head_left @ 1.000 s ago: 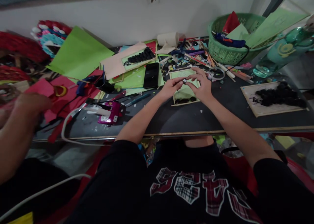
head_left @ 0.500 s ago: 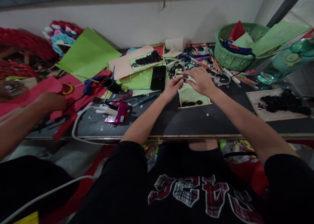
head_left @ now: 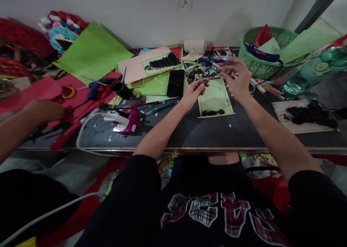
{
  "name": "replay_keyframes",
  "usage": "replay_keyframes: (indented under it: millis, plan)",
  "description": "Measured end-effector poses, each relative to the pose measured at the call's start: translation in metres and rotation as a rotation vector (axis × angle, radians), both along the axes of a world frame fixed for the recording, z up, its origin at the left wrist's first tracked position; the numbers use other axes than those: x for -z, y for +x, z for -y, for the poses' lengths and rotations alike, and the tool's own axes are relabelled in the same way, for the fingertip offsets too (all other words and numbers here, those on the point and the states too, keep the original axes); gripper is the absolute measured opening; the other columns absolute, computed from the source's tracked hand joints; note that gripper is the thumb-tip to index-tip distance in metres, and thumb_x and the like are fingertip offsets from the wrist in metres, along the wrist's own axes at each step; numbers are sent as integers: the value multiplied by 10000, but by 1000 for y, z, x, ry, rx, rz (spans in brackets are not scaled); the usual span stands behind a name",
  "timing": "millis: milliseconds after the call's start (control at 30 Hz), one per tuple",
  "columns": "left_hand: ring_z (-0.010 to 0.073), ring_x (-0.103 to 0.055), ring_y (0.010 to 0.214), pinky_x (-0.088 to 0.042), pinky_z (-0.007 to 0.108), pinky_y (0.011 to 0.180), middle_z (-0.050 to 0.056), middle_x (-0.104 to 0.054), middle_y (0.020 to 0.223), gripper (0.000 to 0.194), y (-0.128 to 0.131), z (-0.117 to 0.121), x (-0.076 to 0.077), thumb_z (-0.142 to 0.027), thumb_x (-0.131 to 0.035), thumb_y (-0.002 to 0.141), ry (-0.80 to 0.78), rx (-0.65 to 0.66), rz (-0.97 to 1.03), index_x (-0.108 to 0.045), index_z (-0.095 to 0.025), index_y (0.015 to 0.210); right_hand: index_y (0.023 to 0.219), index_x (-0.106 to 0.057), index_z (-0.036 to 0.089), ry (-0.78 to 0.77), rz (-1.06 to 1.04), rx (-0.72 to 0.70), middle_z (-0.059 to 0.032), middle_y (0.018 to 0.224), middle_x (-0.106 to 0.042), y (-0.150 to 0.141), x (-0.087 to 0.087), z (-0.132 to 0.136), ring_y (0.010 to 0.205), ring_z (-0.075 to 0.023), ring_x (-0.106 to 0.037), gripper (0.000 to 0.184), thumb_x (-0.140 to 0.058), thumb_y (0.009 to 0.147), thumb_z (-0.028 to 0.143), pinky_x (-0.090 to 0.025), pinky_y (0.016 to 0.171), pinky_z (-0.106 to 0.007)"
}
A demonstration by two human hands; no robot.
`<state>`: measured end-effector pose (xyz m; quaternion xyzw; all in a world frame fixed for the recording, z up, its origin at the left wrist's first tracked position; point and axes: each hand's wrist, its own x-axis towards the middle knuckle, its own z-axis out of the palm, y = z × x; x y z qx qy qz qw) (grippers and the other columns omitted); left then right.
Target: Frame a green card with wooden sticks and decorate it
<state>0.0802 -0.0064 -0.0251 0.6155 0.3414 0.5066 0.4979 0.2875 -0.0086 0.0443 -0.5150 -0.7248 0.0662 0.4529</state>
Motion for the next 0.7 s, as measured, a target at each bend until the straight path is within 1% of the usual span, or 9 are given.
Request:
replay_keyframes:
  millis: [67,133,267,333,400,500,567,633,700]
  plan:
    - [80,-541,681,-464,231,638,65,-700,1040,313,0,1,0,-406,-547,1023,-29,10,-3,-690,-221,1231,1160,-637,245,8,5,84,-82,1071,-731,20,2,-10,944,-290,-689,363,-649,903,500,-507,936,-508]
    - [76,-543,689,-467,222,641,69,-704,1082,298,0,2,1,-371,-548,1025,-56,22,17,-687,-223,1243,1165,-629,228,-1,79,159,-90,980,-733,39,9,-16,1025,-299,-664,319,-608,941,455,-453,983,-522]
    - [76,-551,695,-464,212,633,70,-711,1098,291,2,3,5,-365,-582,1005,-91,43,15,-695,-227,1235,1041,-668,206,2,179,223,-103,851,-722,62,29,-15,1054,-288,-610,187,-612,946,358,-367,1020,-548]
    - [84,-560,700,-465,217,632,72,-715,1082,299,2,2,8,-387,-589,1000,-77,49,-5,-699,-226,1225,1034,-683,206,-2,195,247,-98,819,-723,63,37,-10,1023,-291,-599,162,-646,911,305,-345,1033,-581]
    - [93,-573,709,-470,223,639,72,-720,1061,321,2,2,12,-417,-586,998,-40,37,-40,-699,-222,1226,1060,-686,218,-15,155,243,-92,859,-740,59,41,-3,1015,-300,-605,201,-664,887,318,-364,1036,-598]
    - [101,-596,730,-484,224,664,74,-732,1034,366,2,1,16,-452,-593,987,3,21,-97,-692,-203,1237,1052,-687,249,-42,70,109,-89,1019,-757,46,42,6,1063,-311,-628,269,-686,862,439,-444,1025,-565]
    - [105,-612,749,-496,227,685,80,-739,1024,376,2,2,18,-444,-611,977,8,28,-112,-694,-184,1235,1005,-697,253,-64,68,32,-93,1075,-750,39,43,10,1083,-311,-638,274,-674,868,489,-463,1031,-549]
    - [117,-639,793,-511,235,715,91,-746,1030,362,3,4,17,-425,-623,973,11,27,-120,-702,-170,1218,965,-703,249,-83,88,45,-100,1050,-745,37,43,12,1087,-315,-636,260,-635,901,492,-441,1057,-567]
    - [137,-668,861,-528,246,745,101,-748,1055,348,3,5,16,-421,-619,979,24,11,-140,-708,-166,1200,962,-706,247,-82,108,114,-108,1025,-735,41,45,10,1114,-330,-615,247,-610,923,471,-400,1077,-609]
